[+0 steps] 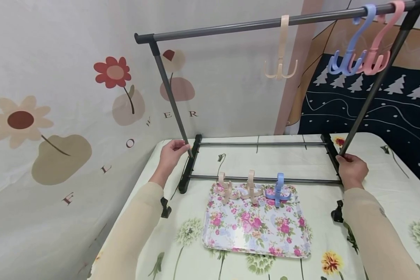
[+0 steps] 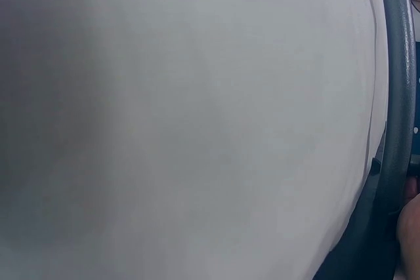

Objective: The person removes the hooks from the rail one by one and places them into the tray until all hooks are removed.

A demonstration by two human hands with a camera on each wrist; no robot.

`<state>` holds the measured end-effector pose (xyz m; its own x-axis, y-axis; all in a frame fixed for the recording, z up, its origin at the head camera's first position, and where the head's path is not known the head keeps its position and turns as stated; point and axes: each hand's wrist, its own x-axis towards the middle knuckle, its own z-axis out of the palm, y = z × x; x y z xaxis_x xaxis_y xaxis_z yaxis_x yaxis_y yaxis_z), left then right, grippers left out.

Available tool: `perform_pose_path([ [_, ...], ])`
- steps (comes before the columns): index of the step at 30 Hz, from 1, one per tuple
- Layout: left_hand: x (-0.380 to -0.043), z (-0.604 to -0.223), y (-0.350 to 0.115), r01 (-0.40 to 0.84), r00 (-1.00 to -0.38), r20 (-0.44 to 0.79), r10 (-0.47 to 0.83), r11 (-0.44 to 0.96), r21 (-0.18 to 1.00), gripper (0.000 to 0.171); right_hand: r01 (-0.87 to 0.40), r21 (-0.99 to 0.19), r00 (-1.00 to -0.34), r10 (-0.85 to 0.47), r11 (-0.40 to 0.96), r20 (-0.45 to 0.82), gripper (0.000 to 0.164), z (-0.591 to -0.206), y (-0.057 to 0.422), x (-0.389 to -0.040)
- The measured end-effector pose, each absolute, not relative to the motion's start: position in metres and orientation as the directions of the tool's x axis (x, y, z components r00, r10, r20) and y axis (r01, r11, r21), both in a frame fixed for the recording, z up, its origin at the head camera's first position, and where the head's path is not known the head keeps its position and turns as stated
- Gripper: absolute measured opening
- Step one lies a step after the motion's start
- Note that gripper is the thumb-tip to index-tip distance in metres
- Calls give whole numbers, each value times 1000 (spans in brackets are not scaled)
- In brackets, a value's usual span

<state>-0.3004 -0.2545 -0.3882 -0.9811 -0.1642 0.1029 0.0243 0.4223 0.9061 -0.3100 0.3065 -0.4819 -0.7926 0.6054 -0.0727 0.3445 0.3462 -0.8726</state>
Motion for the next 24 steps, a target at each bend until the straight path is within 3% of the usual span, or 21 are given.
perform_pose_path([
  [10, -324, -391, -264, -28, -960, 101, -263, 445, 895, 50, 352, -878, -788, 609, 325, -90, 46, -482, 307, -311],
  [24, -350, -403, -256, -53, -943, 59, -328, 322, 945, 43, 351, -874, -783, 618, 336, -77, 45, -481, 305, -311],
])
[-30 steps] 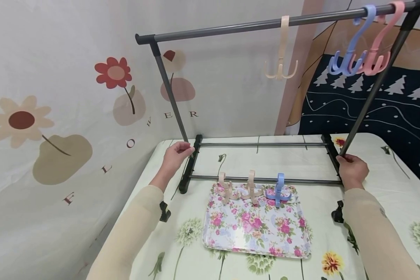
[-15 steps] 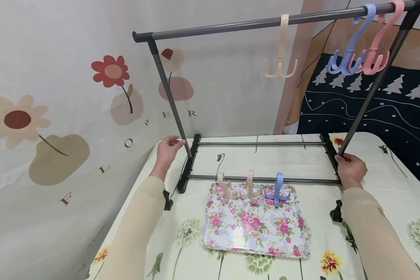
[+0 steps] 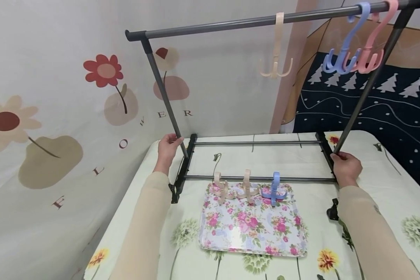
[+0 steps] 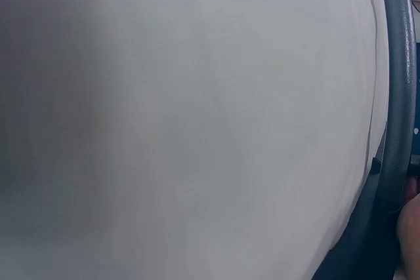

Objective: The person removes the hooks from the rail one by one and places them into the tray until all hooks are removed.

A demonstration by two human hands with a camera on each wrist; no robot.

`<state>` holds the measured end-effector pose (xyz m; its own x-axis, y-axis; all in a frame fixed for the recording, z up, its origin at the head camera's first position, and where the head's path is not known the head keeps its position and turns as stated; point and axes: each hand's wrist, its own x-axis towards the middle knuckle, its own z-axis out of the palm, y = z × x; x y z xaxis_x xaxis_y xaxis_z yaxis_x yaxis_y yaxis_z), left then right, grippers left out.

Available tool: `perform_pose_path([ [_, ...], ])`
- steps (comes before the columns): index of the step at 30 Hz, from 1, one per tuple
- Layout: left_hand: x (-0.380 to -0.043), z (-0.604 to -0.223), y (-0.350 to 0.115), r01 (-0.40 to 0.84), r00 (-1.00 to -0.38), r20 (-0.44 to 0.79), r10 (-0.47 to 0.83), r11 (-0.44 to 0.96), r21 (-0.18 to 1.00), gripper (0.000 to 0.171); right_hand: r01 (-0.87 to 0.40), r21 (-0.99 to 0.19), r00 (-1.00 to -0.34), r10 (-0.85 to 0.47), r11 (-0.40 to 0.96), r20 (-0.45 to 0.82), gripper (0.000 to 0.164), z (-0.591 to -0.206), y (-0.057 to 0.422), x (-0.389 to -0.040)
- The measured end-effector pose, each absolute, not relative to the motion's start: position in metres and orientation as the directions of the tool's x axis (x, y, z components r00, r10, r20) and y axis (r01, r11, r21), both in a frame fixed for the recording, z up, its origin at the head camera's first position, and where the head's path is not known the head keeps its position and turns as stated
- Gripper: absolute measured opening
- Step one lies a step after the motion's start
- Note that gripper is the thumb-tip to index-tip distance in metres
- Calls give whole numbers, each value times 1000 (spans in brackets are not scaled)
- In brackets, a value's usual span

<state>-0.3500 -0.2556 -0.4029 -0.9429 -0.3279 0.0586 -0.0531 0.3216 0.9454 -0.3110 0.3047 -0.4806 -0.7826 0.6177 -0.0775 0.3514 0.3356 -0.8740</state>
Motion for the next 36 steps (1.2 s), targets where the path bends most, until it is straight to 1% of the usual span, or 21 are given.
perform_pose_path([
  [7, -354, -411, -253, -34, -941, 53, -335, 250, 968, 35, 341, -870, -784, 618, 357, -53, 44, -480, 301, -311],
  [11, -354, -413, -250, -14, -938, 59, -341, 206, 978, 35, 333, -867, -787, 616, 370, -40, 43, -480, 301, -310],
  [18, -353, -420, -248, -10, -933, 59, -356, 188, 982, 38, 337, -865, -790, 611, 373, -44, 44, -481, 301, -310],
  [25, -350, -434, -244, -78, -936, -6, -352, 191, 978, 39, 347, -862, -787, 615, 370, -52, 44, -482, 302, -310],
  [36, -347, -454, -240, -44, -926, 18, -378, 153, 987, 38, 330, -875, -797, 601, 354, -58, 46, -481, 303, -310],
])
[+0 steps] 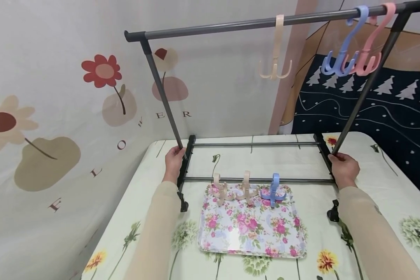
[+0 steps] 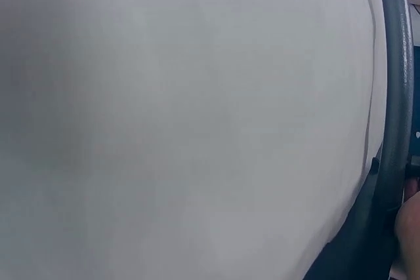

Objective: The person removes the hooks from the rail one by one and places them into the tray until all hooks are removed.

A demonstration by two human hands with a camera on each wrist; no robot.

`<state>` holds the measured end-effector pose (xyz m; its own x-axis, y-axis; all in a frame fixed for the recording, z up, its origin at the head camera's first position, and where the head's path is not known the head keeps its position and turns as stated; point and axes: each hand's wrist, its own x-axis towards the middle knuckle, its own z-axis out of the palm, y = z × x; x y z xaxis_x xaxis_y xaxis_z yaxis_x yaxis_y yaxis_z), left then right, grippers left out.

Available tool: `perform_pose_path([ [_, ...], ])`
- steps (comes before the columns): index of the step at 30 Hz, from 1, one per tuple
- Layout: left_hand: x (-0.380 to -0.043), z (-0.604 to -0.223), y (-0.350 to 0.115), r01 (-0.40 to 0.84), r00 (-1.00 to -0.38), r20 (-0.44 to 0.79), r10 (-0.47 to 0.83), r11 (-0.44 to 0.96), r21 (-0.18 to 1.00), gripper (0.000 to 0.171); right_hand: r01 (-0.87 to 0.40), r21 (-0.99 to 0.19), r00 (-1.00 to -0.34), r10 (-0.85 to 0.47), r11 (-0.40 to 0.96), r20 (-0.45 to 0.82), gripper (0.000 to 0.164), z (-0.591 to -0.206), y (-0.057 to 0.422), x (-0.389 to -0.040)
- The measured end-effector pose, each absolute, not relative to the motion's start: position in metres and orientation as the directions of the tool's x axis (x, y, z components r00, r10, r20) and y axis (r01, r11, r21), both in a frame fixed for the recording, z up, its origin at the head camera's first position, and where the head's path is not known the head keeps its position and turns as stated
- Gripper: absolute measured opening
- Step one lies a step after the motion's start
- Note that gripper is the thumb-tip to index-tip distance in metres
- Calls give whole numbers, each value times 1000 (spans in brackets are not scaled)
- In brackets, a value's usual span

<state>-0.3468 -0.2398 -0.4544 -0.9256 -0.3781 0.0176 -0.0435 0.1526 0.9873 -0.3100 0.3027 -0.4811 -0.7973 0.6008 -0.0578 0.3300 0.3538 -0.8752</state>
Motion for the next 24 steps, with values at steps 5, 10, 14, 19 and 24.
perform_pose_path([
  [5, -349, -462, -238, -51, -914, 13, -406, 146, 988, 37, 330, -881, -811, 580, 339, -81, 50, -479, 305, -309],
  [10, -350, -466, -236, -35, -908, 19, -417, 122, 992, 36, 325, -898, -791, 605, 298, -86, 55, -475, 304, -309],
  [14, -350, -467, -235, -35, -907, 15, -421, 110, 993, 35, 291, -927, -754, 653, 235, -71, 55, -467, 299, -308],
  [19, -351, -469, -236, -30, -908, 19, -419, 111, 993, 36, 230, -941, -743, 670, 249, -4, 51, -452, 291, -304],
  [24, -354, -472, -239, -44, -906, 20, -423, 141, 989, 37, 194, -948, -750, 661, 251, 22, 51, -437, 286, -297],
])
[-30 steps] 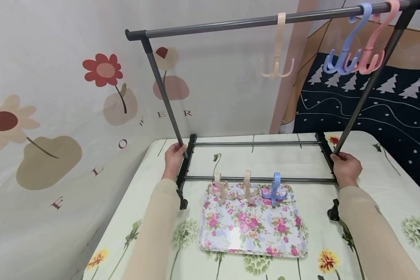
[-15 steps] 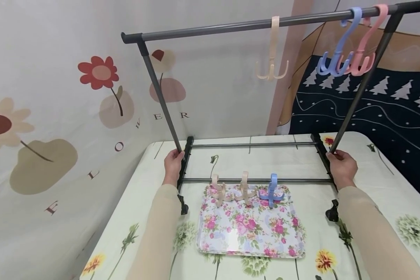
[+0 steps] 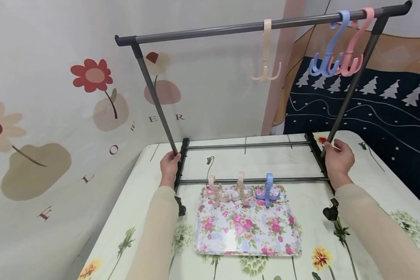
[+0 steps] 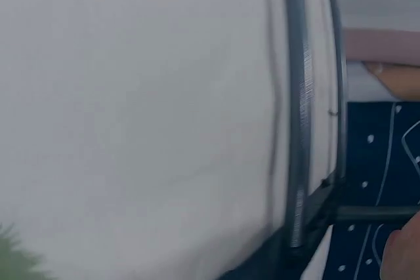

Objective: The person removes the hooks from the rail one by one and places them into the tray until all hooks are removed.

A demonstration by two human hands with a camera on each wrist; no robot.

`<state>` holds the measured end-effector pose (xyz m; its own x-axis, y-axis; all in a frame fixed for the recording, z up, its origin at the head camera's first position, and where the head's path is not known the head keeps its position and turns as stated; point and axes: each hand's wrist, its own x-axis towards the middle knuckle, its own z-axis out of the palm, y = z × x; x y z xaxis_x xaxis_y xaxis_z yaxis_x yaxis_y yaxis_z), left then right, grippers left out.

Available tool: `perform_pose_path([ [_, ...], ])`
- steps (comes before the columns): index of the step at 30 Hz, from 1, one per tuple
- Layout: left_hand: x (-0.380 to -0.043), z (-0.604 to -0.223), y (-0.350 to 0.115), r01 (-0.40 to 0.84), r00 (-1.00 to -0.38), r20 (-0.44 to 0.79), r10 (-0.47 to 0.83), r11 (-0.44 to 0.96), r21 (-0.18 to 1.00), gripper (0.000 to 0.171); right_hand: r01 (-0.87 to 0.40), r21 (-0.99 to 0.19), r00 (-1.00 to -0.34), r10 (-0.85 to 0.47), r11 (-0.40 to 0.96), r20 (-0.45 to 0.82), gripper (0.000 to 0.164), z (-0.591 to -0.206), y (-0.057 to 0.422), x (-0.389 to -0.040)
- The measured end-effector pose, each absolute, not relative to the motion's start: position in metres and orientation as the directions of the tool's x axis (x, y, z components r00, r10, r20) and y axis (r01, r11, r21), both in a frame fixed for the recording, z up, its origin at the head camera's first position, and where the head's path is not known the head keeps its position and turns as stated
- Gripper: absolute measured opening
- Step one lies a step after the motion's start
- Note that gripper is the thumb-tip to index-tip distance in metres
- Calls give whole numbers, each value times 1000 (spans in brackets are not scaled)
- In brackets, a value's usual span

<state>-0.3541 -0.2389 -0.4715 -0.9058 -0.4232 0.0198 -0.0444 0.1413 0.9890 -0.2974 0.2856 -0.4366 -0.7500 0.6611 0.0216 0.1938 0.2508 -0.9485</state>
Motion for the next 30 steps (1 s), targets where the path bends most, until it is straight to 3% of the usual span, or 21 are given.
perform_pose_path([
  [11, -350, -473, -249, -47, -886, 43, -463, 181, 982, 33, 40, -959, -789, 598, 279, 141, 49, -390, 273, -298],
  [19, -348, -474, -252, -19, -897, 63, -438, 181, 983, 32, -101, -955, -752, 607, 280, 258, 41, -338, 272, -301],
  [26, -346, -475, -256, -33, -914, 40, -404, 174, 984, 31, -279, -944, -709, 625, 178, 327, 30, -284, 278, -307],
  [30, -344, -475, -259, -35, -915, 38, -402, 172, 985, 36, -316, -936, -702, 625, 154, 340, 29, -250, 281, -310],
])
